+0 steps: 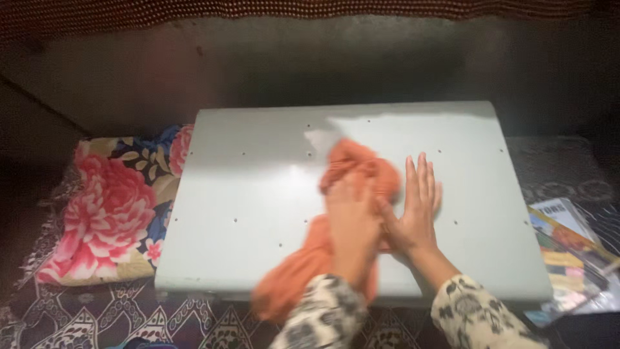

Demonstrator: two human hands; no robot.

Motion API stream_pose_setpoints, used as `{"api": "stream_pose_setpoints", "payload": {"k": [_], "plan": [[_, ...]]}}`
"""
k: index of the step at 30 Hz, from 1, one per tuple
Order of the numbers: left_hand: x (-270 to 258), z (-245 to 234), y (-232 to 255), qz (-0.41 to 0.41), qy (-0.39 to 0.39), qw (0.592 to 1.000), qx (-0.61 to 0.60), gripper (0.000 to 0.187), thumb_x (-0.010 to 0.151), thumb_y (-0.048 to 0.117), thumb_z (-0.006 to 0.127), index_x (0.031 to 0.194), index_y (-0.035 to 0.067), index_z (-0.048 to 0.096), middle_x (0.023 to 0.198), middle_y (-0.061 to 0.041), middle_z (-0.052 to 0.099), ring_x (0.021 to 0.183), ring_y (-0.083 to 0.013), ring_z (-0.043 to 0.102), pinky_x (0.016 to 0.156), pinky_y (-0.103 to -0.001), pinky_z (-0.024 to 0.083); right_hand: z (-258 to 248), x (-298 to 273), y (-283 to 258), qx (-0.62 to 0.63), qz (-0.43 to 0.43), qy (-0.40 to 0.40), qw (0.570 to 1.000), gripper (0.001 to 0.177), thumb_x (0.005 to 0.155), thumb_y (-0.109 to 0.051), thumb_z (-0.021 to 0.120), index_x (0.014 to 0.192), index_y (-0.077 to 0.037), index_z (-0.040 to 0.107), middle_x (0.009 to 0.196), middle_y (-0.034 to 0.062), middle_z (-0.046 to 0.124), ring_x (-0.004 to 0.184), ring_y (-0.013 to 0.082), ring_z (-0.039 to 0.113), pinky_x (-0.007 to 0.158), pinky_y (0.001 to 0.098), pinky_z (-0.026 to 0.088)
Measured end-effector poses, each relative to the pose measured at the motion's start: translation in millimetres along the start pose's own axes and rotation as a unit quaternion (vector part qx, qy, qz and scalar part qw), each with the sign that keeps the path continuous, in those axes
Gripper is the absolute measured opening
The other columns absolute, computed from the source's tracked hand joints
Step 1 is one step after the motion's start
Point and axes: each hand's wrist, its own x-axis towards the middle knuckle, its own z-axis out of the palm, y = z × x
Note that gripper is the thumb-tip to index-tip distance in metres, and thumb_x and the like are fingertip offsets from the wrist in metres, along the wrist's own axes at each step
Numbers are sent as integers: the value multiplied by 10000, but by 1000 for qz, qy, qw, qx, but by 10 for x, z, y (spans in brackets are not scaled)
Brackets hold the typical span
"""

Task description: The person wipes the lid of a metal box with an orange cloth. They then open the box and remove several items one by one, including a yellow cloth, a router box, a blue document, a drawing book, a white envelope, a grey folder, a toy, and a plastic bag, placing them on the floor beside the box.

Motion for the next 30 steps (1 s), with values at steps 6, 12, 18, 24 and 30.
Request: {"api": "stream_pose_setpoints", "payload": {"k": [6, 12, 18, 24, 30], "plan": [[-162, 102, 601, -27, -76, 979, -188, 496, 870, 131, 598, 1363, 78, 574, 1456, -207, 535, 1307, -412, 517, 1097, -503, 414, -98, 48, 355, 308, 146, 97, 935, 755, 1077, -501, 312, 1644, -33, 140, 1742, 203, -26, 1611, 338, -54, 1272, 446, 13], [-84, -36, 570, -363, -100, 724, -578, 499, 993, 217, 560, 1417, -29, 471, 1385, -206, 608, 1225, -285, 619, 993, -397, 517, -446, -750, 26, 418, 58, 14, 907, 831, 1090, -496, 408, 1626, -11, -3, 1742, 199, -9, 1602, 309, 120, 1270, 414, 159], [-12, -463, 534, -379, -42, 579, -720, 595, 1024, 345, 474, 1518, 29, 372, 1493, -105, 505, 1377, -231, 509, 1102, -352, 447, -649, -1252, -569, 183, 10, -135, 974, 1037, 652, -210, 864, 1501, 14, 313, 1480, 231, 472, 1395, 335, 439, 1114, 417, 343], [-46, -688, 388, -315, -5, 627, -712, 566, 1016, 278, 497, 1516, 55, 355, 1494, -83, 488, 1397, -218, 471, 1115, -330, 414, -757, -950, -554, 262, 111, 29, 958, 752, 689, 148, 446, 1406, -8, 607, 1261, 191, 722, 1230, 313, 671, 1080, 346, 504], [-272, -1014, -182, -218, 48, 874, -431, 208, 947, 121, 529, 1019, 4, 685, 899, -101, 684, 862, -208, 637, 788, -424, 540, -1212, -357, -249, 539, 249, 127, 795, 316, 1051, -43, 548, 1365, 0, 544, 1222, 68, 684, 1140, 223, 664, 1003, 391, 561]]}}
